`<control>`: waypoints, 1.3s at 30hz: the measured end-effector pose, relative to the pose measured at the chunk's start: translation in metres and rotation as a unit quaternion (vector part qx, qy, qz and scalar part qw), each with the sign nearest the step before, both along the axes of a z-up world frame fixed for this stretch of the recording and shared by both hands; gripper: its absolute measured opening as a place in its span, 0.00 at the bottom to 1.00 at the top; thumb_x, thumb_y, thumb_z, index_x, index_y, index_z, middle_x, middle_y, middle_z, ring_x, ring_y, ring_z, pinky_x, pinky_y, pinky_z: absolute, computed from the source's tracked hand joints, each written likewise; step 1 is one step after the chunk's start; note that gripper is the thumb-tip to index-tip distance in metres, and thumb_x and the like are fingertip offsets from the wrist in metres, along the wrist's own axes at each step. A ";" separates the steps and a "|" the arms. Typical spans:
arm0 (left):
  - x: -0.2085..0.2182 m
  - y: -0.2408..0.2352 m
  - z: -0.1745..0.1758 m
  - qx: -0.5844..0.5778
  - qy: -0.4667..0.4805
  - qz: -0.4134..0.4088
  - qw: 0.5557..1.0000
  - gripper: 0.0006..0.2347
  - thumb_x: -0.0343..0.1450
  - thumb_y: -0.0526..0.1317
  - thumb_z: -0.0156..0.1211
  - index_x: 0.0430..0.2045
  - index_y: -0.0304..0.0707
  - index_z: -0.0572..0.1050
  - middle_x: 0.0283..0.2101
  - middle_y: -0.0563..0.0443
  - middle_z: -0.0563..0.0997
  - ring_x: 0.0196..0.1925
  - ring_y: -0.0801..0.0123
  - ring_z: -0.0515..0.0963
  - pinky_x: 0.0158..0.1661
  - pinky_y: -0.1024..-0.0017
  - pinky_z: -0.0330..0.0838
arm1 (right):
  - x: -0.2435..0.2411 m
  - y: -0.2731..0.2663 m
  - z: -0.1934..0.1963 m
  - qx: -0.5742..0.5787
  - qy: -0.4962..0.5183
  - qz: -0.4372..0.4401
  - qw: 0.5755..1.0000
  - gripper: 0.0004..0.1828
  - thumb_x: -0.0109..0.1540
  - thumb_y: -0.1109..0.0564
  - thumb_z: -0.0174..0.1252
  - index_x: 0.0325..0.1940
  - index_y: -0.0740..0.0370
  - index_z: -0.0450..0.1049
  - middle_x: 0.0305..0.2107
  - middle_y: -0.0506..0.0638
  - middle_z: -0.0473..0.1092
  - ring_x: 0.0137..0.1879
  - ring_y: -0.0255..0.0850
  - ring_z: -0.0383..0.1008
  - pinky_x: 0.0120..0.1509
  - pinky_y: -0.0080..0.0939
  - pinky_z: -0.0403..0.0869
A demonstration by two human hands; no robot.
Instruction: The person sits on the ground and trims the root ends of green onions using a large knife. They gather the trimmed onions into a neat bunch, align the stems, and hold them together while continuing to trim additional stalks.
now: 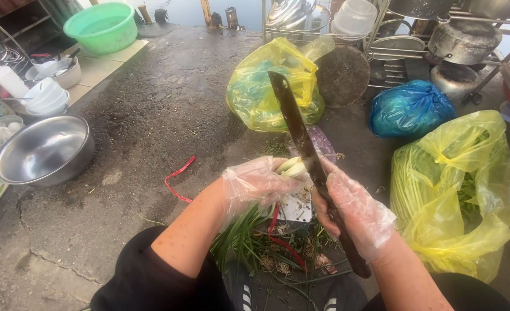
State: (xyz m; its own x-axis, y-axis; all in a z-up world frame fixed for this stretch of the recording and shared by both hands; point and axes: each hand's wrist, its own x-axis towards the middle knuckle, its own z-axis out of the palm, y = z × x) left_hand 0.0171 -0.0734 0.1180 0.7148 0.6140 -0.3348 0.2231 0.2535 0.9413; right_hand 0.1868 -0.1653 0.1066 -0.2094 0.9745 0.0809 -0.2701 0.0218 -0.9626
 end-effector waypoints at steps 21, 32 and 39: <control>0.012 -0.035 0.035 0.240 0.221 0.086 0.941 0.19 0.69 0.36 0.50 0.56 0.44 0.62 0.37 0.45 0.76 0.39 0.65 0.80 0.41 0.70 0.77 | -0.004 0.017 -0.021 -0.079 -0.139 -0.244 0.956 0.30 0.61 0.44 0.48 0.65 0.56 0.60 0.22 0.54 0.67 0.08 0.32 0.54 0.11 0.33 0.62; 0.009 -0.020 -0.004 0.366 0.155 0.123 0.909 0.12 0.70 0.41 0.46 0.44 0.42 0.74 0.32 0.41 0.79 0.38 0.55 0.81 0.37 0.63 0.76 | -0.001 0.023 -0.022 -0.059 -0.016 -0.203 0.977 0.25 0.64 0.45 0.43 0.59 0.61 0.64 0.15 0.50 0.59 0.07 0.35 0.55 0.07 0.36 0.59; 0.011 -0.022 0.004 0.298 0.134 0.146 0.934 0.11 0.68 0.38 0.53 0.43 0.43 0.75 0.34 0.45 0.79 0.38 0.64 0.81 0.40 0.69 0.76 | 0.001 0.019 -0.026 -0.039 -0.064 -0.224 0.972 0.27 0.62 0.49 0.49 0.61 0.66 0.59 0.14 0.48 0.60 0.06 0.32 0.55 0.07 0.31 0.59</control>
